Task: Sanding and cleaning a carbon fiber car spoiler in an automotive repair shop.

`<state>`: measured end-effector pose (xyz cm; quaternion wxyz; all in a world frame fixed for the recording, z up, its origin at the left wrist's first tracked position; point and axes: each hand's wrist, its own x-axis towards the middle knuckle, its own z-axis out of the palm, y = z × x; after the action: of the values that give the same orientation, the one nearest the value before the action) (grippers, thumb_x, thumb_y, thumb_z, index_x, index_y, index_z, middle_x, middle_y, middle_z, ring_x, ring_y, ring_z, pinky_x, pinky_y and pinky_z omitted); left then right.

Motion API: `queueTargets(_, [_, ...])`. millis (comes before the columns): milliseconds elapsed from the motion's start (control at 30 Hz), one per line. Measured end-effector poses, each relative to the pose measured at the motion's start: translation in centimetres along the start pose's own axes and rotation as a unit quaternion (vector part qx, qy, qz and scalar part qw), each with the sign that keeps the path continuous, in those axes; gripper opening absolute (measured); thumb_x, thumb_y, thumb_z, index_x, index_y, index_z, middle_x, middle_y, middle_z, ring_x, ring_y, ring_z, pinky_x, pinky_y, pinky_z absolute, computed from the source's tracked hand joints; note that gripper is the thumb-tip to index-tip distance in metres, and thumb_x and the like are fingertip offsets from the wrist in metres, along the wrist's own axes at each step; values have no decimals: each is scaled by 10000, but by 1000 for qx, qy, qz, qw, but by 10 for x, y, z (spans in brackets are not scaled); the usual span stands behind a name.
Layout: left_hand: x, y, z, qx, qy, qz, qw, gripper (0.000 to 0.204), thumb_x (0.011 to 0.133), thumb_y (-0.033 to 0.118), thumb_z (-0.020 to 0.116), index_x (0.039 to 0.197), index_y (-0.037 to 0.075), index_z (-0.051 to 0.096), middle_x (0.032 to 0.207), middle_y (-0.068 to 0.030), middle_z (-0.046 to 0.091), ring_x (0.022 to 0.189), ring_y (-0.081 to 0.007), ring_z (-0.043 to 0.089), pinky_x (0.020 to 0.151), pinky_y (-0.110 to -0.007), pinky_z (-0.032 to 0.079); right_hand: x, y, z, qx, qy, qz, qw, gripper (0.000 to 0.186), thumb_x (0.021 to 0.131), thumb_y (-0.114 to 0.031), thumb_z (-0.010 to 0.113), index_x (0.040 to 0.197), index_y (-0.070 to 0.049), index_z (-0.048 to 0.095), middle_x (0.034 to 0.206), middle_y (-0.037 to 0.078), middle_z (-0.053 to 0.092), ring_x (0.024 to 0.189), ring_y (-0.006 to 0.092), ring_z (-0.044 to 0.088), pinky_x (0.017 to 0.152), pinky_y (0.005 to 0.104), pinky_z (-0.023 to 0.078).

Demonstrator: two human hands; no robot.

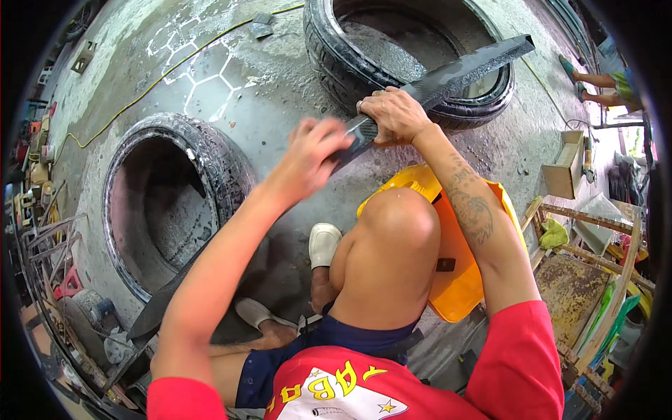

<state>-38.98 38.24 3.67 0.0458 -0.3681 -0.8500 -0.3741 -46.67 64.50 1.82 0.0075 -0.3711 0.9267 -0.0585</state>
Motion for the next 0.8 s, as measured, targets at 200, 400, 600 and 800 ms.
queueTargets(200, [-18,7,7,-2,35,-39,999,467,794,-83,685,1236,63,712,1274,-135,643,1190,-376,563,1072,-455,448,-4,2,7,-2,-15,-4,1000,399,725,-354,776,1053,-138,705,1061,57,734,1119,268,694,978,417,516])
queueTargets(400, [-66,16,-18,14,-41,-25,999,496,774,-88,680,1238,77,736,1248,-120,662,1185,-350,573,1098,-459,439,-20,12,-1,-15,-16,9,1000,354,715,-331,778,994,-133,687,1041,61,735,1089,274,702,957,422,521])
queueTargets(600, [38,-14,13,-13,26,-63,998,375,843,-52,706,1204,50,698,1253,-142,652,1157,-388,573,1058,-457,452,6,0,10,2,27,-7,1000,372,733,-349,791,1001,-114,687,1009,91,727,1077,276,701,962,425,520])
queueTargets(800, [-77,23,-10,14,-38,-52,998,458,792,-77,706,1222,75,746,1235,-117,661,1212,-343,575,1099,-449,435,-27,15,2,-26,-21,2,999,384,718,-363,802,990,-123,677,1009,71,725,1078,277,700,963,421,520])
